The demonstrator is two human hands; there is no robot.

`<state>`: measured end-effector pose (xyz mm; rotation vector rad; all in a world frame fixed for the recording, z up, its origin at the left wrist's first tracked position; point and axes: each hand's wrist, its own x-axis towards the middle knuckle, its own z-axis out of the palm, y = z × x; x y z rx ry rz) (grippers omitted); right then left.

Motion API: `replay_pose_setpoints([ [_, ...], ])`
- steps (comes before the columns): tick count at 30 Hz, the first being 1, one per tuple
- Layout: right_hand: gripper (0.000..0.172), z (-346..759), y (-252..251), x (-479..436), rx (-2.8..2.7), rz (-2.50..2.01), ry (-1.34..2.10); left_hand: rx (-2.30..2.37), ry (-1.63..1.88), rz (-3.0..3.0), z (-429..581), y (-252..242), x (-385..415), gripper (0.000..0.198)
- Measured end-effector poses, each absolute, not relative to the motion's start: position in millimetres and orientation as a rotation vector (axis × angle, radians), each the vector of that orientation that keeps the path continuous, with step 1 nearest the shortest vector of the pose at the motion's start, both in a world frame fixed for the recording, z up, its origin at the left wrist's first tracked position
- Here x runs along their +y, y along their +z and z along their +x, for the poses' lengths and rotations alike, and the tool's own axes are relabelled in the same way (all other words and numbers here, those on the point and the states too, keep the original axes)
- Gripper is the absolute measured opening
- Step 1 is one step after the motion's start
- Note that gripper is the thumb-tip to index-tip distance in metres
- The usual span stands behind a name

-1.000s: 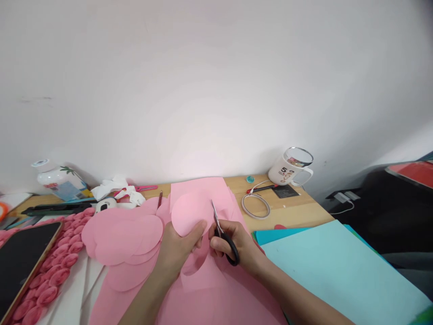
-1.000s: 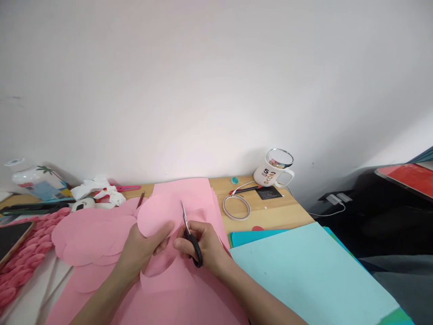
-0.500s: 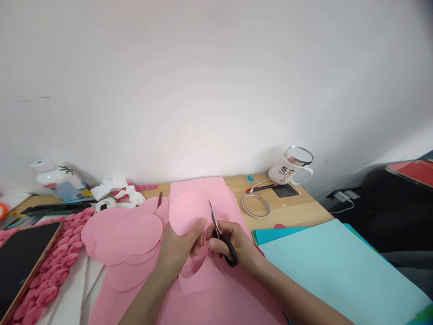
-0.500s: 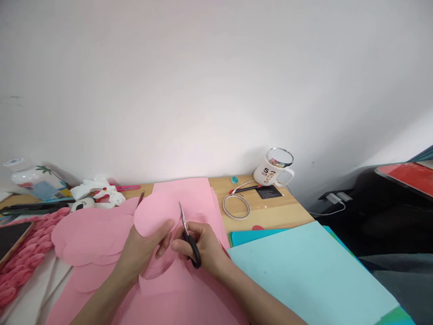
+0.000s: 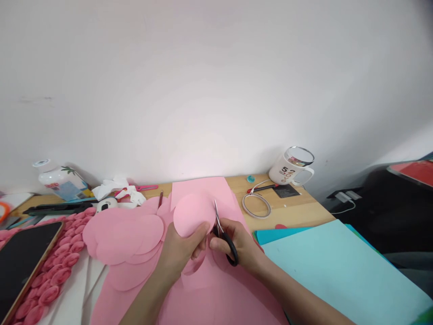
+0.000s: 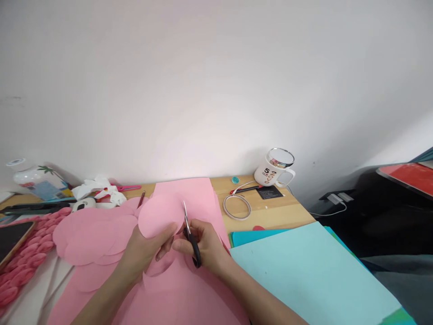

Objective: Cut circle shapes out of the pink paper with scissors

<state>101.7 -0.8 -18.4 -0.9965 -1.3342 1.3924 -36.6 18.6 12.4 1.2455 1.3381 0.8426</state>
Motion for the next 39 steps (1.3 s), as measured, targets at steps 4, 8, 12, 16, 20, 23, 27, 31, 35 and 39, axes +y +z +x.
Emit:
replay_pose_setpoints([
  [4,0.042,102.2,-19.7,-0.8,-1.325,-0.994,1.414,1.36,0.839,1.244,-37.5,10.2,20.0,0.035],
  [8,0.042,103.1,-21.3,-0.5,-1.314,-1.018,1.433,1.361,0.829,1.235,-37.9,10.1,20.6,0.033],
  [12,0.038,103.1,-22.3,-0.6,-1.299,-1.037,1.449,1.378,0.827,1.234,-38.1,11.0,20.3,0.034],
  [16,0.037,102.0,-19.8,-1.0,-1.264,-1.045,1.464,1.384,0.839,1.224,-38.7,11.2,20.3,0.035],
  [20,0.035,101.0,-18.1,-1.1,-1.248,-1.033,1.473,1.378,0.838,1.229,-38.6,12.3,19.9,0.036],
  [23,0.032,101.0,-19.9,-1.0,-1.244,-1.029,1.468,1.38,0.835,1.244,-38.6,12.8,19.9,0.036],
  [27,0.028,102.0,-21.3,-1.2,-1.264,-1.035,1.459,1.385,0.838,1.239,-39.4,12.2,20.8,0.035],
  [31,0.028,102.6,-18.7,-1.7,-1.288,-1.037,1.448,1.375,0.847,1.23,-40.2,11.5,20.9,0.036],
  [35,0.029,101.3,-18.9,-1.8,-1.29,-1.048,1.442,1.313,0.879,1.231,-39.6,10.5,20.2,0.039],
  [39,0.029,100.4,-22.7,-2.4,-1.291,-1.073,1.446,1.266,0.897,1.223,-38.6,9.9,19.3,0.037],
])
